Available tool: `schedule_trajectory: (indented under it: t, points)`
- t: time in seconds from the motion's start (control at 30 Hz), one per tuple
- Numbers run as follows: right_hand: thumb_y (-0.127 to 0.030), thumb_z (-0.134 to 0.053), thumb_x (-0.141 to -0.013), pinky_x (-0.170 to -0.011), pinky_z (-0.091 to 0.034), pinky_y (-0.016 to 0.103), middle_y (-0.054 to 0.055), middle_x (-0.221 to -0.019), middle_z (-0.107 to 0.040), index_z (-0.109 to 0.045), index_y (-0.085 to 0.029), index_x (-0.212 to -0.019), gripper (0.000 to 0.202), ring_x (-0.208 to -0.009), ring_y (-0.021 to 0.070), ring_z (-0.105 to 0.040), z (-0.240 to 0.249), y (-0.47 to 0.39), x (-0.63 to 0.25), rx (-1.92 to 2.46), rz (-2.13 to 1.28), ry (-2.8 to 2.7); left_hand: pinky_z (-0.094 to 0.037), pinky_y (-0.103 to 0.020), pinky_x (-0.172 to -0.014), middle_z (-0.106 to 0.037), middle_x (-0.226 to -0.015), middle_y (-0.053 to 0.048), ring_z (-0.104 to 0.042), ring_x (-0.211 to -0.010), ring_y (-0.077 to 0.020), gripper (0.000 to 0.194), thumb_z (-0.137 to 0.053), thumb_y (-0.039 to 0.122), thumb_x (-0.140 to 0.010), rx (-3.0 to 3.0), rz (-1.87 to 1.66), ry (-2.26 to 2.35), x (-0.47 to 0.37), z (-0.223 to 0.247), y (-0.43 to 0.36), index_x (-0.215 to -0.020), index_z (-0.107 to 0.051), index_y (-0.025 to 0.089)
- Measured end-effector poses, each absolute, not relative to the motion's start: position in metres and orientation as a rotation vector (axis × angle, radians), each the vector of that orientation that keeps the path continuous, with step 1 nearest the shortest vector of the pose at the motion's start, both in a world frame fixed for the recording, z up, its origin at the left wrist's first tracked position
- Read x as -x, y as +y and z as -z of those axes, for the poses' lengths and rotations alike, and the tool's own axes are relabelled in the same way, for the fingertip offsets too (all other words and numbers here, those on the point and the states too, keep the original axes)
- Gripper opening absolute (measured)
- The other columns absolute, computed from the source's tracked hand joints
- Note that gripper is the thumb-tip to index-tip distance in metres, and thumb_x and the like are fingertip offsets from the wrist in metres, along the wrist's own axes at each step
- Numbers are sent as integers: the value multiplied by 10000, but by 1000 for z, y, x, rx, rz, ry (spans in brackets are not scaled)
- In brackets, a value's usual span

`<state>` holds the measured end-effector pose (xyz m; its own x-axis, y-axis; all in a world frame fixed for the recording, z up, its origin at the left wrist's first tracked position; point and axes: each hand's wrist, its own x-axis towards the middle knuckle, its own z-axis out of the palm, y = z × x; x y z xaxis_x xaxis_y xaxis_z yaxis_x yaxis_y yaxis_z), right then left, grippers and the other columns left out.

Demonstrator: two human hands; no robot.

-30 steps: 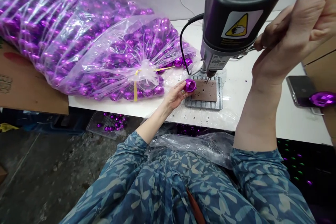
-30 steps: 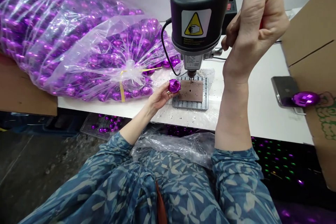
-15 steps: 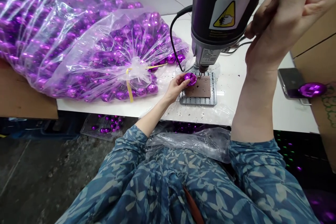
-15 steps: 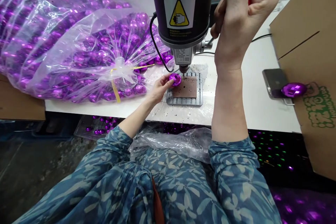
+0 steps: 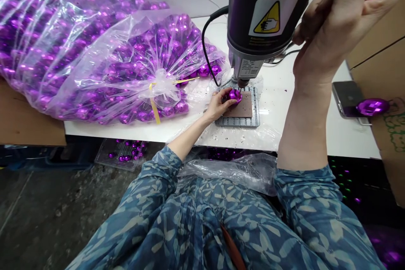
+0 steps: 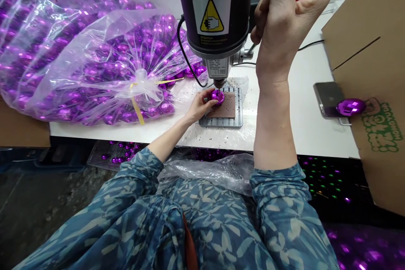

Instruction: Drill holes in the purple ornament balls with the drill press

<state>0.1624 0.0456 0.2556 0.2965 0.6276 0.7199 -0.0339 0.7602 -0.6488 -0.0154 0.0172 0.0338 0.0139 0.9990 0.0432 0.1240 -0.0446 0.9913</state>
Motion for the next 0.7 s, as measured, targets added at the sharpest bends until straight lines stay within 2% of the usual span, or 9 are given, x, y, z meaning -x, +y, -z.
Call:
schedule_trajectory:
  t: [0.17, 0.3, 0.37, 0.47, 0.57, 0.7]
  points:
    - [-831, -639, -679, -420, -229, 180, -81, -531, -150, -176, -238, -702, 752, -418, -21, -382, -254, 46, -166, 537, -479, -1250, -485, -593, -1344, -779, -1362, -142, -631, -1485, -408, 623, -1015, 418, -898, -1642, -1081, 1372, 17, -17, 18, -1459, -796, 261]
    - [-815, -681, -747, -418, -234, 164, -88, -562, -155, -311, -216, -731, 704, -428, -16, -398, -248, 54, -171, 461, -469, -1277, -477, -621, -1385, -741, -1528, -151, -552, -1651, -418, 649, -956, 448, -958, -1885, -1055, 1299, 15, 3, 19, -1530, -710, 269]
    - [-786, -687, -821, -426, -232, 152, -92, -581, -183, -367, -210, -772, 661, -443, -20, -421, -244, 59, -174, 421, -447, -1294, -505, -618, -1378, -720, -1586, -152, -591, -1637, -395, 632, -903, 441, -1002, -1875, -1099, 1183, 13, 12, 20, -1562, -661, 272]
    - [-719, -681, -929, -454, -249, 129, -89, -603, -196, -377, -198, -794, 618, -469, -33, -438, -239, 63, -177, 396, -419, -1309, -579, -624, -1320, -731, -1568, -149, -712, -1501, -364, 654, -863, 477, -1031, -1788, -1140, 1031, 11, 21, 22, -1594, -598, 276]
    - [-704, -698, -938, -465, -258, 120, -88, -602, -200, -351, -185, -784, 643, -477, -44, -420, -237, 63, -178, 409, -439, -1289, -586, -630, -1316, -738, -1541, -154, -730, -1473, -366, 674, -880, 517, -1022, -1771, -1132, 982, 12, 24, 24, -1575, -590, 264]
    - [-749, -709, -880, -440, -260, 137, -91, -578, -217, -301, -200, -766, 693, -466, -32, -403, -240, 60, -178, 450, -460, -1280, -585, -634, -1314, -734, -1501, -154, -733, -1453, -373, 675, -898, 539, -1006, -1768, -1167, 982, 12, 27, 26, -1538, -607, 242]
